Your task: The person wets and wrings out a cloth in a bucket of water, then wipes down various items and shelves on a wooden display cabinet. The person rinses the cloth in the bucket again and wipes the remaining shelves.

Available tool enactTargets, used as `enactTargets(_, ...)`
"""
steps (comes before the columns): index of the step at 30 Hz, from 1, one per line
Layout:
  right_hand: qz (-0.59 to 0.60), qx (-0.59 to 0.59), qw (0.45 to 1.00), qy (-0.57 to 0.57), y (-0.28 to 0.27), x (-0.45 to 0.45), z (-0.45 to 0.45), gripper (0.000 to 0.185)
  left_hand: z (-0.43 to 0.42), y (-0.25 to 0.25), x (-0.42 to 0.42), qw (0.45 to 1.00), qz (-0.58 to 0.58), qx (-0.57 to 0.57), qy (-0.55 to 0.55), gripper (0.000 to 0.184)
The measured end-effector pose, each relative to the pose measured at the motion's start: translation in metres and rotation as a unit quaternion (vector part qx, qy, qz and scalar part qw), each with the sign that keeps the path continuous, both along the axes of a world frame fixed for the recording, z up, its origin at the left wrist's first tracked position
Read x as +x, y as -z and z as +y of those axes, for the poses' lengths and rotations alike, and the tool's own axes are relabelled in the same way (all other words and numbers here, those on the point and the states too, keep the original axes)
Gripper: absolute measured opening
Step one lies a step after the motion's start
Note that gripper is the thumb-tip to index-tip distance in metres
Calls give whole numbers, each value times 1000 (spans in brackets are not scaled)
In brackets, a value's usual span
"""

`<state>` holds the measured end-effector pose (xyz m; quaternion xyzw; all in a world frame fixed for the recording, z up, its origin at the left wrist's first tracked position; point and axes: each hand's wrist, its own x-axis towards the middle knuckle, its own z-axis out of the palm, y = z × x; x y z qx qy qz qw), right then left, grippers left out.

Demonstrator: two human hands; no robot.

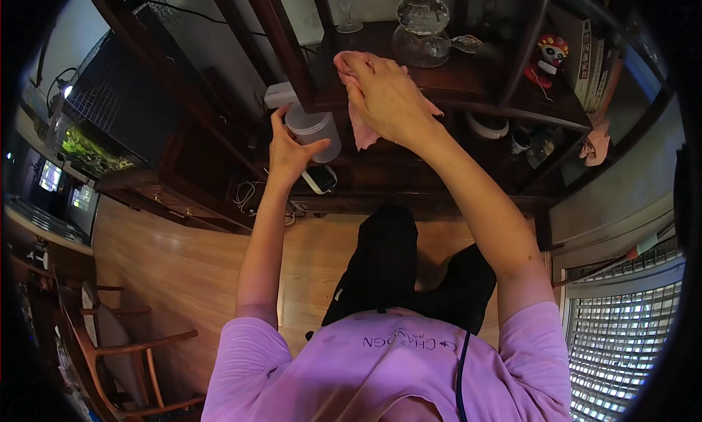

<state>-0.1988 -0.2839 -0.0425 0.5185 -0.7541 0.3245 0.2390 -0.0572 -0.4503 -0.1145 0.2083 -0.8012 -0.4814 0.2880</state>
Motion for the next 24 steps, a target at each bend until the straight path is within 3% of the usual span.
enactTargets(6,-5,-8,1000,-18,0,-2,-1,36,-3,11,4,995,92,-28,37,93)
enactTargets(8,-8,-37,999,-33,-2,-7,-6,28,5,-7,29,983,71,-140,-97,75)
enactTargets(10,-28,-58,997,-43,-15,-11,-13,27,38,-54,52,959,138,-147,-201,50)
enactTargets(13,-22,-86,995,-48,-20,-20,-41,26,62,-92,50,918,305,-200,-154,28)
enactTargets(16,-9,-54,998,-15,-7,-18,-60,31,85,-143,15,909,321,-266,-22,22)
enactTargets(18,16,-34,999,19,2,-16,-60,31,90,-175,-18,931,278,-228,57,22)
enactTargets(24,20,-34,998,-58,10,-31,-35,28,49,-245,-184,888,154,-431,37,41)
